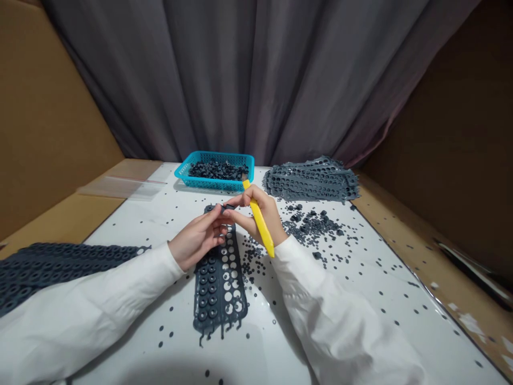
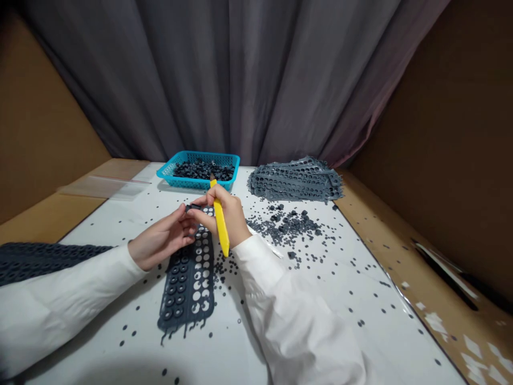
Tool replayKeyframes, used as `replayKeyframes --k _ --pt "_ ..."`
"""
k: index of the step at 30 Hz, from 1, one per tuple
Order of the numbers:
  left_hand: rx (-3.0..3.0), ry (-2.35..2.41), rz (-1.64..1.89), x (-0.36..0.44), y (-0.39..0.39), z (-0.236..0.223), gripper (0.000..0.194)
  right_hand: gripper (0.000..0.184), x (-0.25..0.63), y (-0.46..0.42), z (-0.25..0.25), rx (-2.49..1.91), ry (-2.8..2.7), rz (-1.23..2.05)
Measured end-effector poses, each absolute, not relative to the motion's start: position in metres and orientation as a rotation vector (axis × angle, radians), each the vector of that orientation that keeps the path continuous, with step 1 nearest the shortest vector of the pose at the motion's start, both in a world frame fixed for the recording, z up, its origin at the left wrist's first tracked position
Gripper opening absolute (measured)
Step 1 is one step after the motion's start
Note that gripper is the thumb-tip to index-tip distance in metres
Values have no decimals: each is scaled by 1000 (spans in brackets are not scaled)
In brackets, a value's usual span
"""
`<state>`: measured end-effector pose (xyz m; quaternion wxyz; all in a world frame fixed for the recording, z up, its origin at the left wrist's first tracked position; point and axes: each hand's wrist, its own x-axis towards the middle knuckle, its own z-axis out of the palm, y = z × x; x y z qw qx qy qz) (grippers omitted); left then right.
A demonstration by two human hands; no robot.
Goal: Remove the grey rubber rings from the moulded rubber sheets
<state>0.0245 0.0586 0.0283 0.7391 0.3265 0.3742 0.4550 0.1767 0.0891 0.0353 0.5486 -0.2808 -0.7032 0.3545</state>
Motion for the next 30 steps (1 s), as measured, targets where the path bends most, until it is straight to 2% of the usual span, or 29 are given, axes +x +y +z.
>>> replayKeyframes --k 10,15,19,22,24,26,30 --pt "757 823 992 24 67 22 30 39 178 92 31 -694 -1715 939" --pt "966 889 967 22 81 16 33 32 180 97 23 -706 -1807 835" --pt "1506 1337 988 15 131 20 46 25 189 102 29 -782 -1816 638" --pt "1626 1546 1072 0 190 36 45 22 203 108 35 -927 -1885 553" --pt "1692 1683 1101 -15 226 46 48 22 212 112 33 -1112 -2127 553" --pt "1755 1782 1051 -30 251 49 55 19 217 113 27 -1330 -2407 568" --pt "1869 1892 895 -48 264 41 87 6 215 113 6 -1503 -2573 542"
